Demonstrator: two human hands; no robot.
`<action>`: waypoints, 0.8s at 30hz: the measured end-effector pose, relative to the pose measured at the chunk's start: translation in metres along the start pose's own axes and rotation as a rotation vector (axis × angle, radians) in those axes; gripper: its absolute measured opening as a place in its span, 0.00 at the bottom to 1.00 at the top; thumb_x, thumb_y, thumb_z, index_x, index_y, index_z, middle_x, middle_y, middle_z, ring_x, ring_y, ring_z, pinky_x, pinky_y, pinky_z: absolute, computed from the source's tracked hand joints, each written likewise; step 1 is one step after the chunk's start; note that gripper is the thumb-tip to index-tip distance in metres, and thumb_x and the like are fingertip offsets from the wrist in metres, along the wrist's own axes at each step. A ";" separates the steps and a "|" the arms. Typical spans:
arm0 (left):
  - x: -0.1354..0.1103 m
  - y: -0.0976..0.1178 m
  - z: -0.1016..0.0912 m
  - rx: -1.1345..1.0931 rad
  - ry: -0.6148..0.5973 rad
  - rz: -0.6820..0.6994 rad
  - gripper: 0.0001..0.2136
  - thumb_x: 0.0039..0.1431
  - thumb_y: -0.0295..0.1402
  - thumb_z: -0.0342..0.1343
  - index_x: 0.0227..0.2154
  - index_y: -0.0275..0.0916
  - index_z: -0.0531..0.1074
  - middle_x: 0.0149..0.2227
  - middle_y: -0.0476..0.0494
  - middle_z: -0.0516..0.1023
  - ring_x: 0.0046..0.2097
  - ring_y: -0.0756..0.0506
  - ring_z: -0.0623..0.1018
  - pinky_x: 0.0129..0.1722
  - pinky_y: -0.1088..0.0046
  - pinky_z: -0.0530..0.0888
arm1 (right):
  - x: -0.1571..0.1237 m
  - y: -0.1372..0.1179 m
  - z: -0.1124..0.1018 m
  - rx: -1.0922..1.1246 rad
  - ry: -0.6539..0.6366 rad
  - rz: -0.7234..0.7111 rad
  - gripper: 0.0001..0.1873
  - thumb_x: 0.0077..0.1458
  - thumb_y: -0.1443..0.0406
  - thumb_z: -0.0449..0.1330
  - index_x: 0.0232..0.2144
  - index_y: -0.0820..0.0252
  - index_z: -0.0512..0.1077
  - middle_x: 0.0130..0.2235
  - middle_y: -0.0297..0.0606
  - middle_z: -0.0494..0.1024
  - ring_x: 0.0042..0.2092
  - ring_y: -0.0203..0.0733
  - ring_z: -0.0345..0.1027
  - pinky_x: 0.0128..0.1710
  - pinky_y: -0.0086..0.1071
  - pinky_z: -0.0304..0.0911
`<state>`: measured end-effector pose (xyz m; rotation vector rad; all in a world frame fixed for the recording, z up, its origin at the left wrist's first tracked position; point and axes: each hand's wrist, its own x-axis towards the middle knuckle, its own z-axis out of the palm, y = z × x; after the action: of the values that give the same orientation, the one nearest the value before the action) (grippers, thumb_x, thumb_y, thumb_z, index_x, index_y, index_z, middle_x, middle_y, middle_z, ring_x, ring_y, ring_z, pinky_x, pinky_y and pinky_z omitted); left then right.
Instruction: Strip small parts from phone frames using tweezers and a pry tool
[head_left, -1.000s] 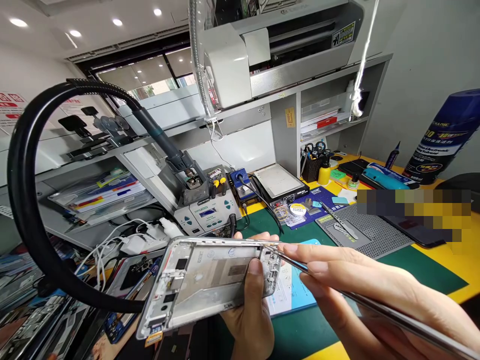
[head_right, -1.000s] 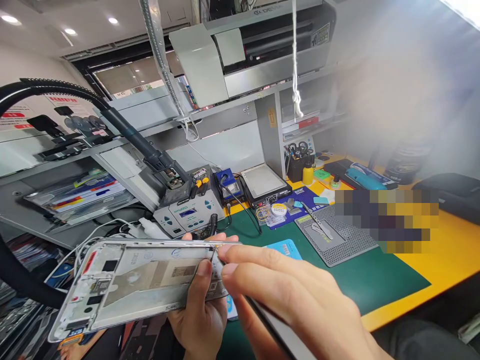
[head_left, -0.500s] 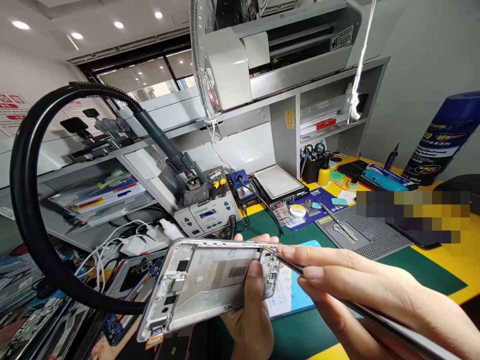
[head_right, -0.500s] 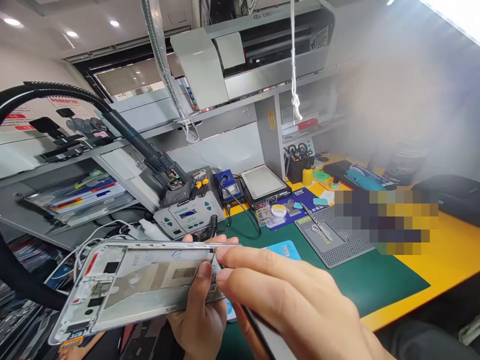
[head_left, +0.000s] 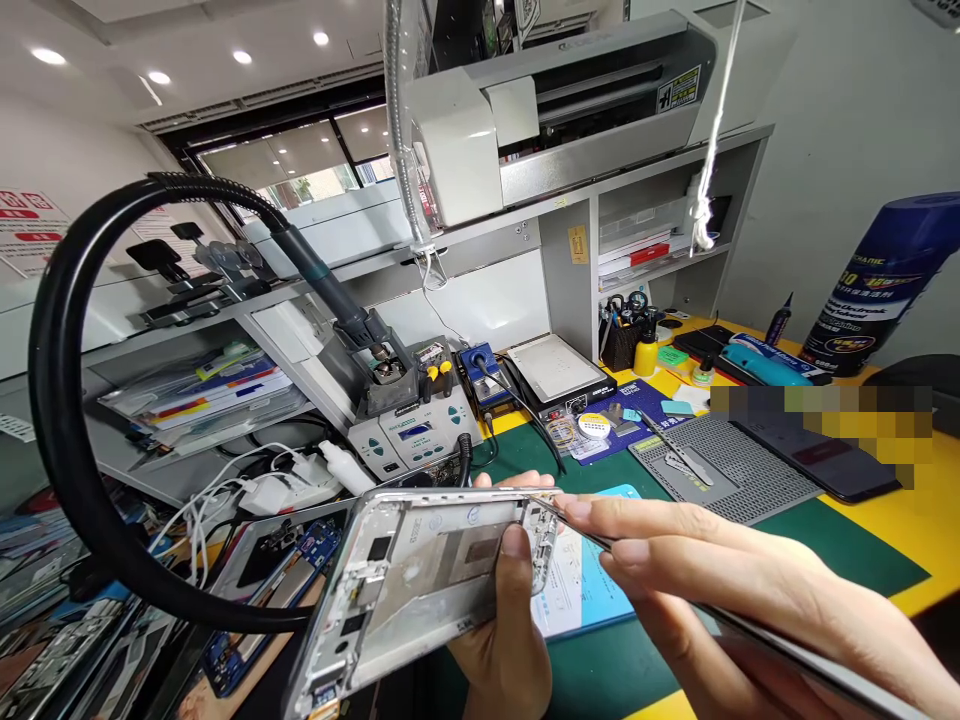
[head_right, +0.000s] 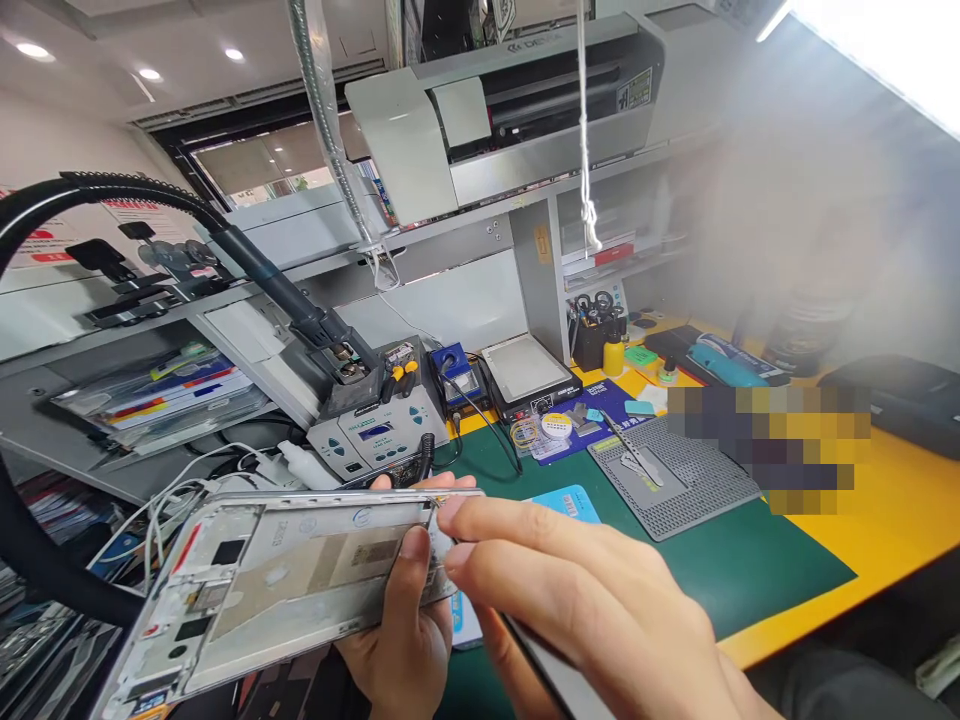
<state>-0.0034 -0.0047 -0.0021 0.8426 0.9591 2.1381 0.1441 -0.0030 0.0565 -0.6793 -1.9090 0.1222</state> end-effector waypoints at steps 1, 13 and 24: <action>-0.001 0.000 0.000 0.004 0.006 -0.005 0.23 0.61 0.32 0.64 0.58 0.43 0.68 0.44 0.41 0.85 0.44 0.38 0.85 0.47 0.62 0.83 | -0.001 0.000 0.000 0.006 -0.006 0.002 0.17 0.57 0.71 0.65 0.49 0.56 0.78 0.52 0.34 0.84 0.47 0.37 0.83 0.56 0.16 0.67; 0.000 0.011 0.010 -0.081 0.076 -0.093 0.18 0.57 0.33 0.67 0.50 0.41 0.74 0.40 0.41 0.86 0.41 0.38 0.86 0.41 0.65 0.84 | -0.005 -0.004 0.007 0.205 0.100 0.192 0.20 0.57 0.74 0.64 0.45 0.42 0.77 0.49 0.24 0.85 0.45 0.41 0.83 0.47 0.22 0.78; 0.014 0.012 0.008 -0.119 0.083 -0.187 0.38 0.54 0.34 0.69 0.66 0.45 0.61 0.41 0.37 0.86 0.37 0.32 0.86 0.24 0.64 0.84 | 0.002 0.000 0.013 0.540 0.427 0.617 0.07 0.57 0.64 0.70 0.39 0.47 0.80 0.35 0.32 0.87 0.33 0.46 0.85 0.34 0.29 0.83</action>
<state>-0.0087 0.0024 0.0157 0.5867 0.9045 2.0581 0.1321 0.0003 0.0522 -0.8153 -1.1341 0.7863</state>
